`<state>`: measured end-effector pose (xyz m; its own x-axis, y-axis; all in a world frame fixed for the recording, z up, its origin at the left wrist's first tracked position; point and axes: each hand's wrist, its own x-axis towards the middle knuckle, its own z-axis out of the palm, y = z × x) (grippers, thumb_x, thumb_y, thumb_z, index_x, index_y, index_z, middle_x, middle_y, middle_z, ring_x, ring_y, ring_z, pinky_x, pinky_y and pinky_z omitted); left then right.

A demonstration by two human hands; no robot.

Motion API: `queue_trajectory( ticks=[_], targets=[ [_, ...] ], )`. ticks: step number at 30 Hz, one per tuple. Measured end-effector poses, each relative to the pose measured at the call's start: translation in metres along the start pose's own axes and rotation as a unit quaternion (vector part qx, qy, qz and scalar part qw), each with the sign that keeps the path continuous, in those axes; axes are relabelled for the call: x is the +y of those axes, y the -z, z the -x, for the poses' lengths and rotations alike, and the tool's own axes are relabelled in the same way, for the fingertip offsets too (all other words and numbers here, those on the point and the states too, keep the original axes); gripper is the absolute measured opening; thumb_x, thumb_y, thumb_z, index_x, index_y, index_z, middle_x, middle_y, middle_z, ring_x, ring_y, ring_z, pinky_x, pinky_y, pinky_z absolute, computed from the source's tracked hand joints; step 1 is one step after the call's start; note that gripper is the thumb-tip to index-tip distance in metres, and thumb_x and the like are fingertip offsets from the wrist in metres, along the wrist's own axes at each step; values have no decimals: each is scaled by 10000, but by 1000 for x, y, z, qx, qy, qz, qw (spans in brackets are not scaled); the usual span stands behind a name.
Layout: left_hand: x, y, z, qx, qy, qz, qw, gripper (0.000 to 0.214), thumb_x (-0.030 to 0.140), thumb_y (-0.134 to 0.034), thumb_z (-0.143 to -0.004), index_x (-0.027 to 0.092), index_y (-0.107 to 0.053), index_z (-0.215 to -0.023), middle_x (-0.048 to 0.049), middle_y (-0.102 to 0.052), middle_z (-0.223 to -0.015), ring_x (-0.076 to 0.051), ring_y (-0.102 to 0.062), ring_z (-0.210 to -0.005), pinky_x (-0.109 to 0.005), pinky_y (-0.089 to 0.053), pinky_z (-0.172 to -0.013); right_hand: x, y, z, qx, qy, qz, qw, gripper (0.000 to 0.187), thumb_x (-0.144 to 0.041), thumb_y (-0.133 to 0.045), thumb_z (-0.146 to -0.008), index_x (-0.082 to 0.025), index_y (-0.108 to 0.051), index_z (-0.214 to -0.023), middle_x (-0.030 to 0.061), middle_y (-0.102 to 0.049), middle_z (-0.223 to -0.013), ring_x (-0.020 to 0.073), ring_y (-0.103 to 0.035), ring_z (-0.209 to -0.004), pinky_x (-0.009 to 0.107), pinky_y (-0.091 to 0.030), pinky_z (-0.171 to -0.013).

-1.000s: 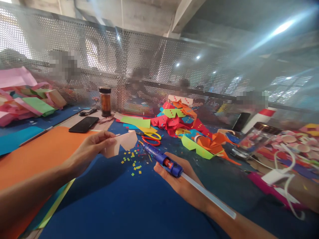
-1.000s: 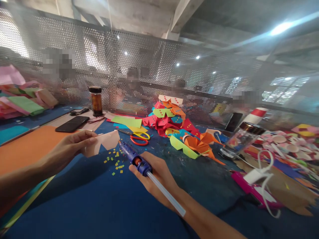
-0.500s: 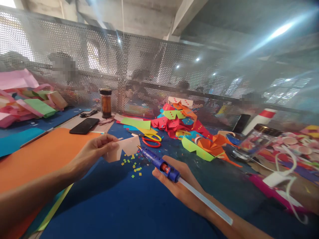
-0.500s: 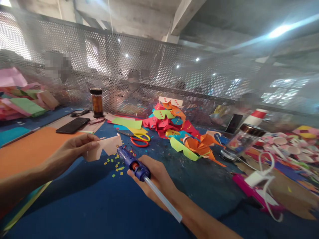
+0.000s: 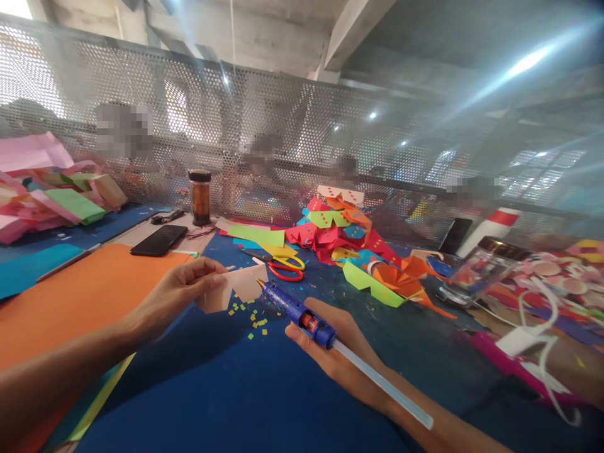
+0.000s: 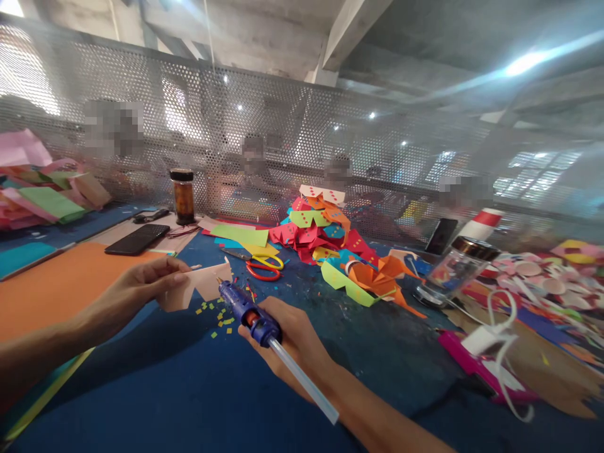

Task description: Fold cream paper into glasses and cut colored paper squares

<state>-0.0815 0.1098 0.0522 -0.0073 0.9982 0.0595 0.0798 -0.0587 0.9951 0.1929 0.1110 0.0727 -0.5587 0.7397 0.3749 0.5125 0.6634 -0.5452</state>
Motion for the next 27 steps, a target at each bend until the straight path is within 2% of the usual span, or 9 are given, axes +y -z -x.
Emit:
queue_trajectory(
  ticks=[11,14,18,22,27],
  targets=[
    [7,-5,3,1,9,-4,1000,307,481,-701,-740,209,-632,-865,9,-647,-721,-148,-572,-631,-232,-394,-554,-1,0,-1,3,7,-7,1000,296,-381,-560,-885,-218,-431,-673,-40,-464,-637,104,-422,-558,235,-344,-488],
    [5,-2,0,23,0,12,1000,304,464,-714,-740,203,-637,-875,11,-647,-724,-143,-574,-638,-231,-412,-574,-3,1,0,3,-4,-19,1000,284,-375,-564,-881,-215,-449,-678,-38,-468,-641,104,-416,-557,235,-346,-481],
    [1,7,-7,53,-27,28,998,279,431,-714,-759,204,-654,-910,18,-651,-742,-128,-568,-626,-223,-420,-574,1,1,1,-17,-83,-79,993,290,-459,-552,-892,-204,-549,-755,-27,-515,-649,105,-448,-554,230,-380,-476],
    [-1,14,-13,62,-18,33,997,276,427,-721,-753,196,-655,-889,24,-648,-728,-116,-567,-591,-217,-415,-545,11,1,-1,-79,-165,-176,967,360,-548,-557,-870,-191,-595,-847,-16,-562,-665,81,-440,-484,226,-401,-455],
    [-5,15,-14,61,-11,31,998,290,426,-728,-750,197,-667,-917,26,-647,-717,-114,-571,-586,-210,-414,-538,17,-2,-2,-135,-202,-152,958,336,-534,-605,-843,-201,-625,-873,-1,-604,-689,77,-462,-470,210,-382,-411]
  ],
)
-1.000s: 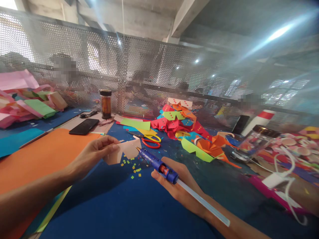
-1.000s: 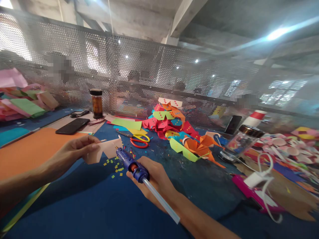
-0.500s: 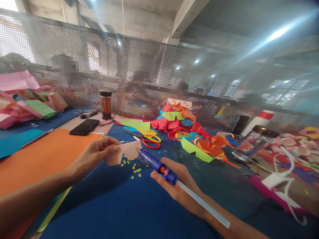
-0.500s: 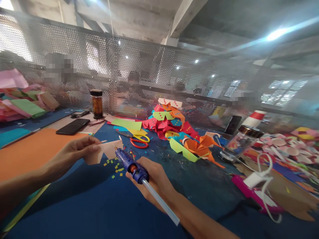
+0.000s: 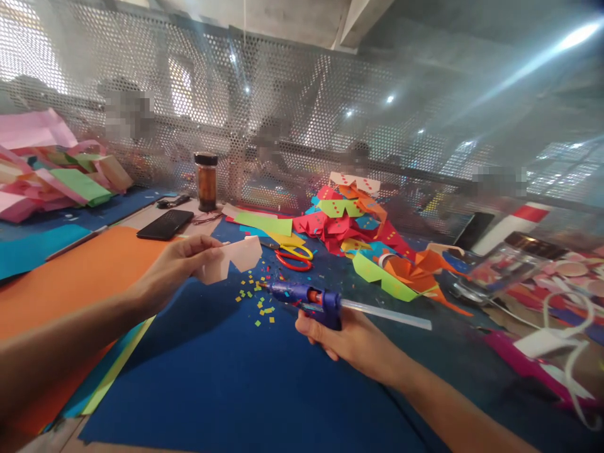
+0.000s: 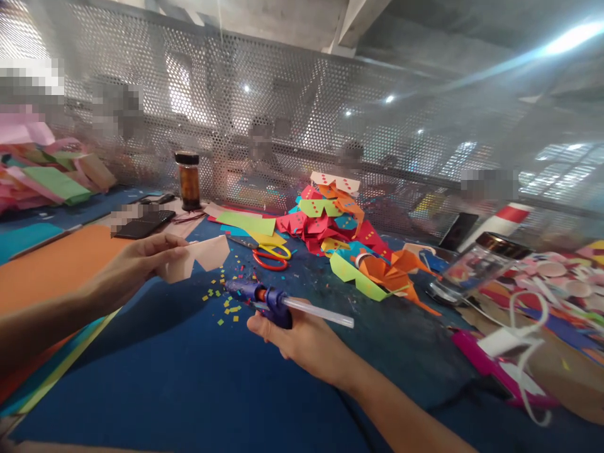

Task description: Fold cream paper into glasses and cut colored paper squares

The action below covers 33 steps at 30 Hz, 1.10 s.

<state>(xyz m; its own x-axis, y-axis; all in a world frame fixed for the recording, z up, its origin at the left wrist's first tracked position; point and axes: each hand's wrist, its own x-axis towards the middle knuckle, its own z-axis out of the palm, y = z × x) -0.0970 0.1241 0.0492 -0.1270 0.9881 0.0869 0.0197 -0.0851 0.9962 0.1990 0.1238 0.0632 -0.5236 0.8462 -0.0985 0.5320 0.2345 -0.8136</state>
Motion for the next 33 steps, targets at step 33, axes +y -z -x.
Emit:
queue_trajectory(
  ticks=[33],
  targets=[
    [-5,8,-12,2,-14,-41,999,251,403,-683,-784,165,-641,-853,14,-639,-662,-103,-531,-574,-225,-365,-540,-10,-10,-34,-87,-52,71,992,342,-530,-623,-828,-189,-624,-810,-13,-596,-662,73,-490,-496,194,-379,-437]
  ],
)
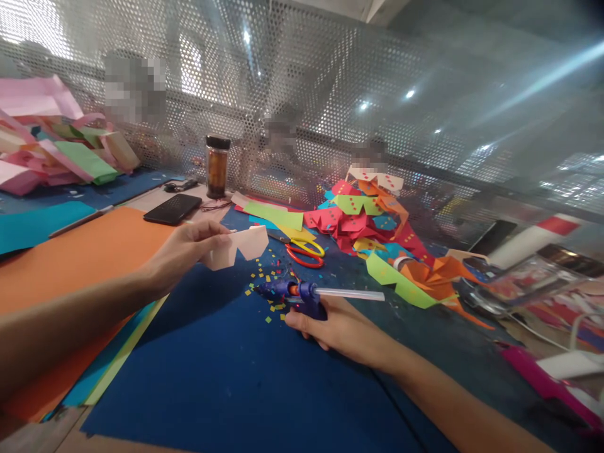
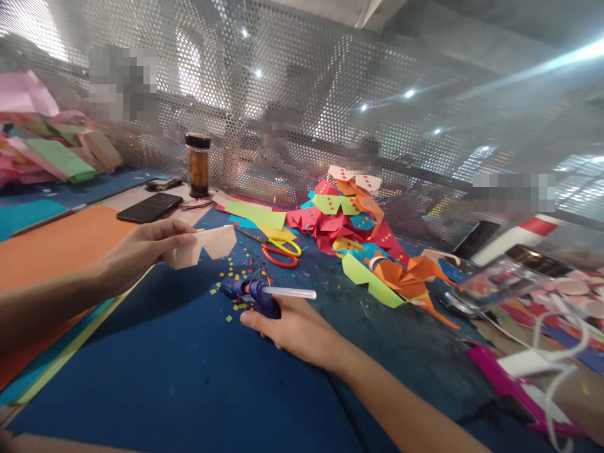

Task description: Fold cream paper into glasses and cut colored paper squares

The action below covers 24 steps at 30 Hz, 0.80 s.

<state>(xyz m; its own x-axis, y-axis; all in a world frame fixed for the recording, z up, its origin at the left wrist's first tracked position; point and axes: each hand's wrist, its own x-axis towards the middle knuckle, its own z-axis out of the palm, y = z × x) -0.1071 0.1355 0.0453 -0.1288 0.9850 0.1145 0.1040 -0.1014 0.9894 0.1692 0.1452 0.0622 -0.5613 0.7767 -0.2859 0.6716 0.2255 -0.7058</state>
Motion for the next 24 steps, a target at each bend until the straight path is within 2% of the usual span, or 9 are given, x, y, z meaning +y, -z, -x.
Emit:
queue_trajectory(
  ticks=[15,24],
  targets=[
    [-3,1,0,-1,2,2,1000,254,408,-674,-794,174,-658,-890,4,-651,-701,-118,-544,-607,-236,-369,-558,-3,1,-1,-5,5,-21,1000,289,-487,-635,-829,-203,-658,-878,-21,-590,-659,65,-468,-474,188,-382,-428],
    [-3,1,-1,1,-1,4,1000,271,422,-682,-780,174,-655,-887,-1,-660,-717,-118,-543,-602,-237,-378,-554,3,-2,0,12,7,-59,998,335,-505,-645,-818,-178,-643,-889,-25,-574,-644,57,-436,-449,196,-365,-429]
  ],
)
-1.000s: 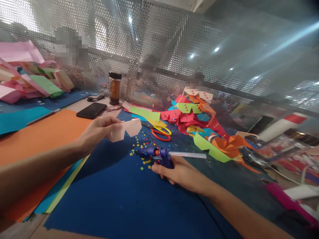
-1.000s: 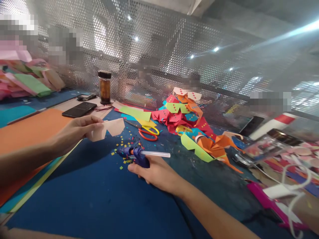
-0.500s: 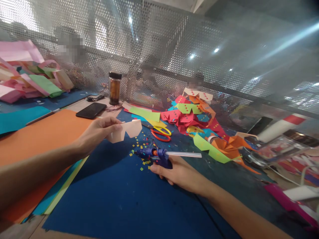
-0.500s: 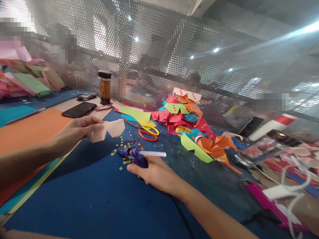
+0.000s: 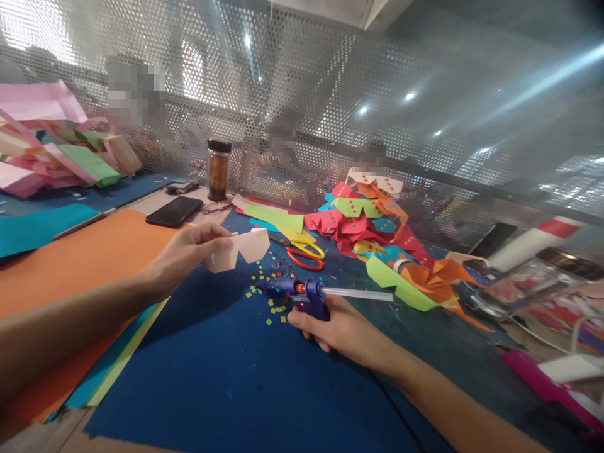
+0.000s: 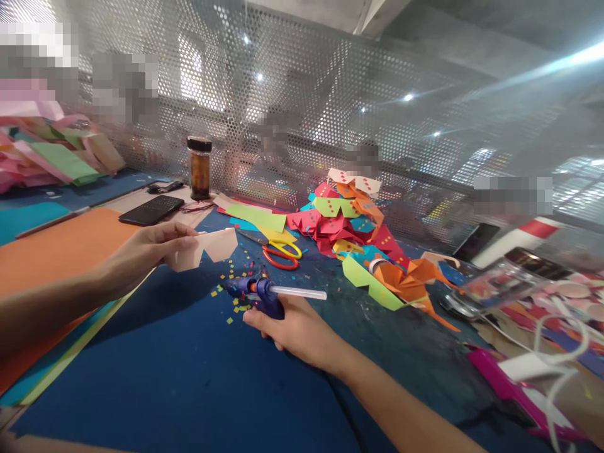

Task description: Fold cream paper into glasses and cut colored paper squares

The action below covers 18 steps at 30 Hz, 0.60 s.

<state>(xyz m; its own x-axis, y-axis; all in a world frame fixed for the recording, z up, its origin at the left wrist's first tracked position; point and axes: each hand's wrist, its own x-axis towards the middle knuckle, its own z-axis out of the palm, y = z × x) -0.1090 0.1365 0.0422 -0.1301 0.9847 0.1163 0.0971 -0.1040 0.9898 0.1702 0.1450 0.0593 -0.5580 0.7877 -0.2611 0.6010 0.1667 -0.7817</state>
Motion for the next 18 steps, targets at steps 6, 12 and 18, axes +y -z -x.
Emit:
queue_trajectory(
  ticks=[6,12,18],
  targets=[
    [1,0,0,6,-5,-5,1000,277,426,-687,-760,179,-651,-882,7,-639,-707,-120,-528,-584,-240,-368,-539,-1,1,5,6,-3,8,1000,354,-509,-642,-823,-186,-640,-968,-23,-587,-674,59,-448,-470,197,-380,-449],
    [6,-3,3,15,-3,-16,1000,260,412,-686,-749,177,-651,-853,20,-607,-684,-113,-502,-566,-234,-354,-531,0,0,2,6,12,38,999,358,-534,-611,-839,-182,-645,-896,-9,-598,-673,67,-461,-467,212,-375,-439],
    [5,-3,3,4,-1,-11,1000,246,412,-675,-768,185,-655,-862,18,-623,-698,-118,-531,-586,-235,-368,-540,-1,-1,2,2,6,43,999,343,-526,-609,-841,-185,-638,-872,-13,-590,-666,70,-464,-476,207,-373,-437]
  ],
)
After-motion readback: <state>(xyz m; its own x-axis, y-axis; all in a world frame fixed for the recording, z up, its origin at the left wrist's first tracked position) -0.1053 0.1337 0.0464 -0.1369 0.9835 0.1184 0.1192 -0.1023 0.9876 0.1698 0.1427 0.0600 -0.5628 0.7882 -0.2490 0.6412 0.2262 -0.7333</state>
